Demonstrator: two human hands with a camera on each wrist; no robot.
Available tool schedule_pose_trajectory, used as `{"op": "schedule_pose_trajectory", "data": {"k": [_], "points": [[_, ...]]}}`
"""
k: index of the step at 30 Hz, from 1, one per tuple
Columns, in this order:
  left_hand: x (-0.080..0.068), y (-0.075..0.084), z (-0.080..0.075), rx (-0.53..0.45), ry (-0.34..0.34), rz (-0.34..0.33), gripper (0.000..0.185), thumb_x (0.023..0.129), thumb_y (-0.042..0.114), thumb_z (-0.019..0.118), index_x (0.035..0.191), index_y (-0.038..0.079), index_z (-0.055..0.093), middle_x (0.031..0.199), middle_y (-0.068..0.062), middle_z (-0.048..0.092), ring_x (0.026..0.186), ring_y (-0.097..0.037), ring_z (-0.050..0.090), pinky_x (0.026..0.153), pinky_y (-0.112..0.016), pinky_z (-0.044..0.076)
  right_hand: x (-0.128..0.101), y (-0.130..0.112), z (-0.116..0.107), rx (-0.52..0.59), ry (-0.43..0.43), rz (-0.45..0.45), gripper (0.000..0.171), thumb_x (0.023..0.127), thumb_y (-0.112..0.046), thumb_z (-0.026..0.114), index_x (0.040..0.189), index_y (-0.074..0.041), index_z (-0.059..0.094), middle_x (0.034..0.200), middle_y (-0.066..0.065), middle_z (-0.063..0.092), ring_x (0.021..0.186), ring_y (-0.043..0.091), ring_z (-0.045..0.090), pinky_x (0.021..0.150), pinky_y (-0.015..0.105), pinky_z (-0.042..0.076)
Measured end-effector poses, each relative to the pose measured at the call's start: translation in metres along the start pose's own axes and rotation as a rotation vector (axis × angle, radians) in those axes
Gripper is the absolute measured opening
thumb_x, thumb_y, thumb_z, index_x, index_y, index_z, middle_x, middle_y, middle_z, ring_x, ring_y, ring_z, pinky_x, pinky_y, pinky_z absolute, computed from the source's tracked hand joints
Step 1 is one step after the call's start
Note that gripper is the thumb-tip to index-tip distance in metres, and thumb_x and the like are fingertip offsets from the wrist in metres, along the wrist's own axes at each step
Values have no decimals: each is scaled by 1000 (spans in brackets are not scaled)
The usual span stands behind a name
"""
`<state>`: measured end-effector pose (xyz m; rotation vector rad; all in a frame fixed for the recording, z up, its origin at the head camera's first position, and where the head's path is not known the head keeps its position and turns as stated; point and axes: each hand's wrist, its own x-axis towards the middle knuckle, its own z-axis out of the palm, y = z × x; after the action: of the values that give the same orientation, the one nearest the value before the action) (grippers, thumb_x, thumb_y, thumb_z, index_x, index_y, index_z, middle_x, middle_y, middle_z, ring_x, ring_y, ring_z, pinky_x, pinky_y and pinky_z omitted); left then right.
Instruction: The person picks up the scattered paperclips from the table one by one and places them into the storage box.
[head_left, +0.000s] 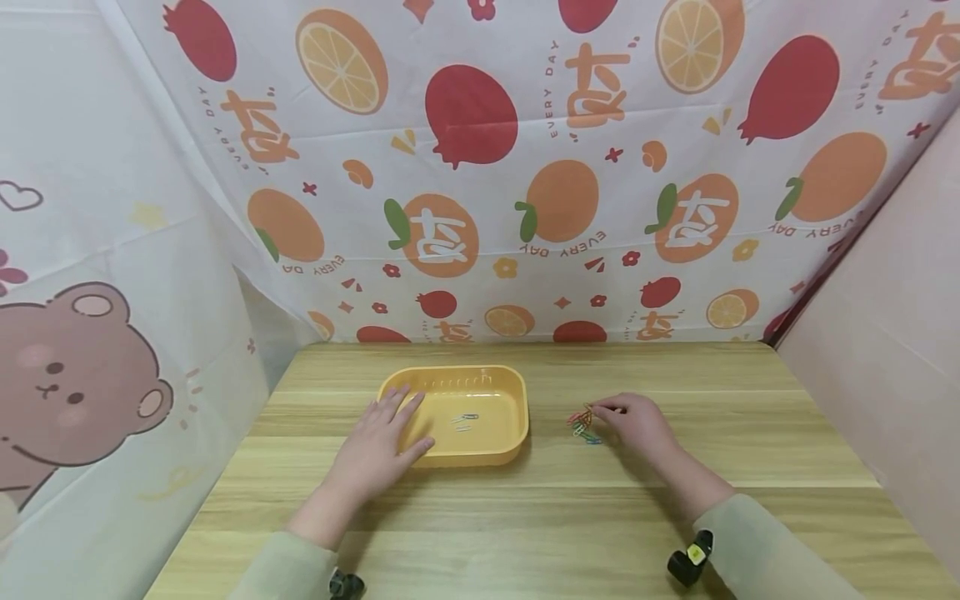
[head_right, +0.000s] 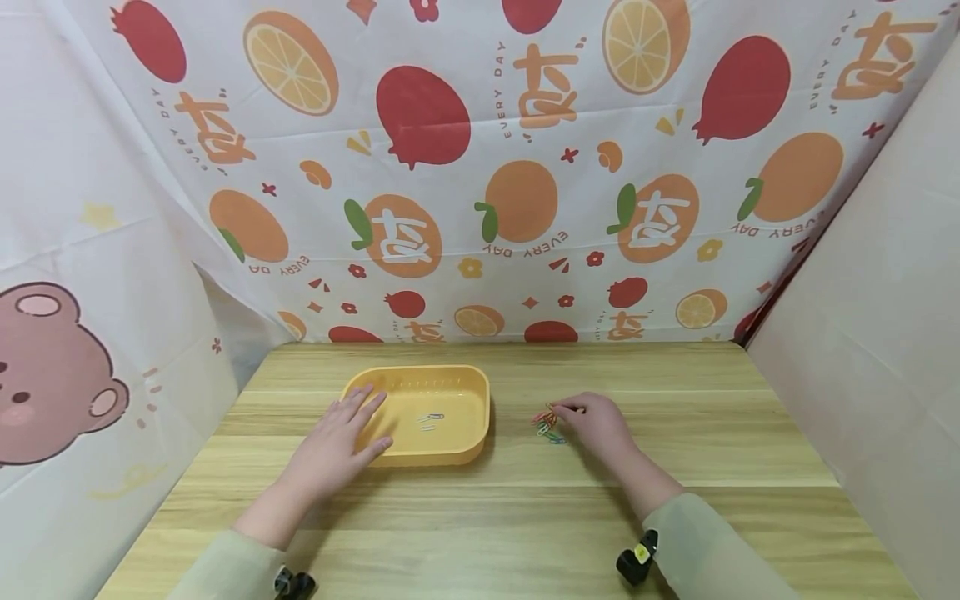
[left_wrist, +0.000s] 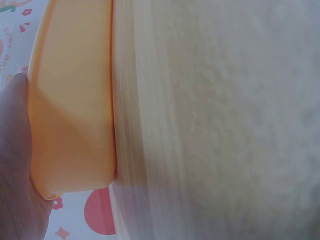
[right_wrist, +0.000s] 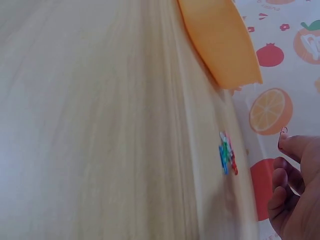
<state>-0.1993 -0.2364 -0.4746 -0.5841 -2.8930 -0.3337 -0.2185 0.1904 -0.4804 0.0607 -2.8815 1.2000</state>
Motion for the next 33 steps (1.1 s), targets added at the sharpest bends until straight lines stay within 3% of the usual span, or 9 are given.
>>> {"op": "schedule_pose_trajectory", "data": {"k": [13, 19, 22, 25, 33], "points": [[-2, 1, -1, -4, 5, -5, 79, 95, 64, 50, 156, 18, 33, 162, -11, 26, 149, -32, 20, 121, -54, 14, 11, -30, 11, 85, -19, -29, 25, 93, -39, 68, 107, -21, 79, 108, -1, 71, 92, 17, 60, 78, 36, 52], [-2, 1, 1, -6, 13, -7, 79, 94, 65, 50, 156, 18, 33, 162, -11, 26, 149, -32, 21, 121, -53, 13, 15, -54, 24, 241, -71, -20, 21, 93, -36, 70, 106, -22, 79, 101, 0, 69, 80, 26, 64, 63, 31, 53], [-2, 1, 0, 0, 9, -8, 80, 94, 66, 48, 156, 18, 33, 162, -10, 26, 149, -31, 21, 122, -53, 12, 17, -67, 32, 285, -87, -18, 19, 93, -34, 71, 105, -23, 79, 97, 1, 68, 74, 24, 61, 58, 30, 52], [-2, 1, -1, 1, 7, -10, 80, 94, 67, 48, 156, 19, 33, 162, -10, 26, 149, -30, 20, 122, -52, 12, 20, -79, 40, 295, -92, -29, 16, 92, -32, 71, 104, -23, 80, 93, 0, 68, 73, 17, 56, 59, 28, 51], [-1, 2, -1, 0, 15, -7, 78, 94, 61, 54, 156, 17, 34, 161, -11, 27, 149, -31, 22, 121, -53, 14, 25, -111, 63, 284, -144, -68, 16, 92, -35, 71, 102, -25, 80, 93, -4, 68, 82, 17, 56, 66, 28, 52]]}}
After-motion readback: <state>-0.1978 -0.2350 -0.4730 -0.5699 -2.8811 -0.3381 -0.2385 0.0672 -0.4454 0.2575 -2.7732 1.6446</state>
